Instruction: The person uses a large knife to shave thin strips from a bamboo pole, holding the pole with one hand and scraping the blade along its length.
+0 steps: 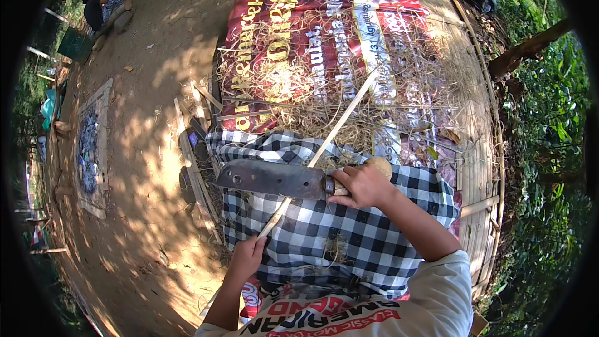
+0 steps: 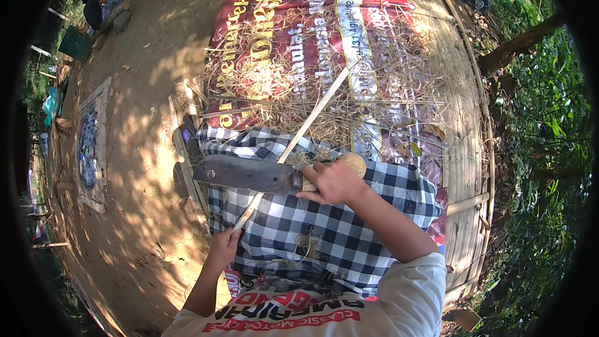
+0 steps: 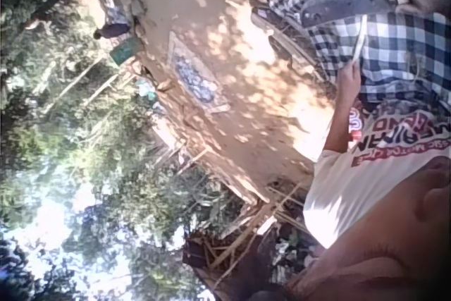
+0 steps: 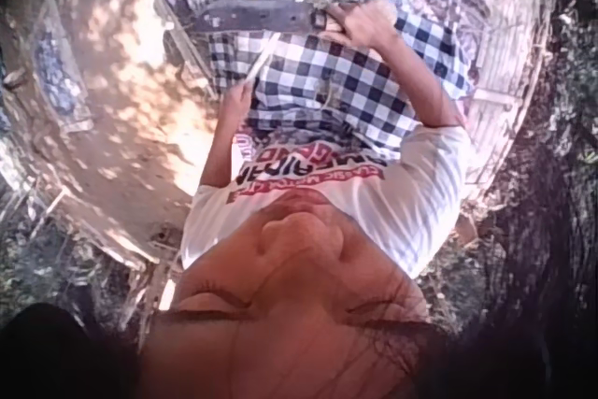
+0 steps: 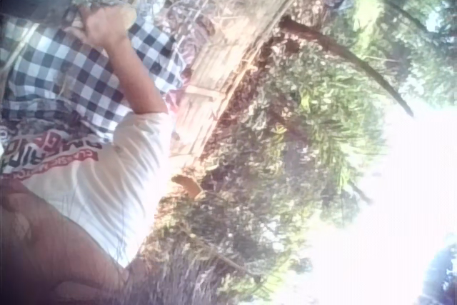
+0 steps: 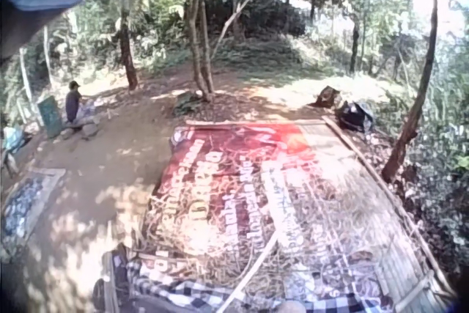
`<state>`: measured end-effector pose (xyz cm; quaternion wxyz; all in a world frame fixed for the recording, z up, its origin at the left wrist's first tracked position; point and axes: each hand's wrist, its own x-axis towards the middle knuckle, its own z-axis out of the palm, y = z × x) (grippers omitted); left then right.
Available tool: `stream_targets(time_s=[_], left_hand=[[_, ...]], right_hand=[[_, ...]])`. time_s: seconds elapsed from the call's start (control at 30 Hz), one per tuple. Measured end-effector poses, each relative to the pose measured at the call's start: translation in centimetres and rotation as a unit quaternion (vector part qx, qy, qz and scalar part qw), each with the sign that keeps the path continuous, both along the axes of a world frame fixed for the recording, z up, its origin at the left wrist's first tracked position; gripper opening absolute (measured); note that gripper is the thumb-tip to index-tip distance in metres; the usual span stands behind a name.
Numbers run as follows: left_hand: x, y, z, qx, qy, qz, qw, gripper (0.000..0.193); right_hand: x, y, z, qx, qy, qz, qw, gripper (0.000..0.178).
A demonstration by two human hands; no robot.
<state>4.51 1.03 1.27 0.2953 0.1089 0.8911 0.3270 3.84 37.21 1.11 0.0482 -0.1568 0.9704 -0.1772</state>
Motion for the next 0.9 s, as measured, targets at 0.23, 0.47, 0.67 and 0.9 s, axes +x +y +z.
stream_targets(time_s=[0.23, 0.47, 0.67, 0.9], left_hand=[[-0.3, -0.2, -0.2, 0.028, -0.022, 0.016, 0.999, 0.036], [-0.1, -0.7, -1.1, 0.051, -0.022, 0.017, 0.998, 0.04], [-0.9, -1.2, -1.0, 0.046, -0.031, -0.007, 0.998, 0.039], [0.8, -0.9, -0.4, -0.02, 0.066, -0.014, 0.998, 0.026]], right_hand=[[0.1, 2.8, -0.5, 0.008, 0.064, 0.008, 0.998, 0.057], [0.4, 7.4, 0.9, 0.086, -0.005, -0.052, 0.995, 0.055], [2.6, 18.7, 2.2, 0.082, 0.005, -0.372, 0.925, 0.047], [8.9, 22.3, 4.3, 0.055, 0.06, -0.52, 0.85, 0.045]])
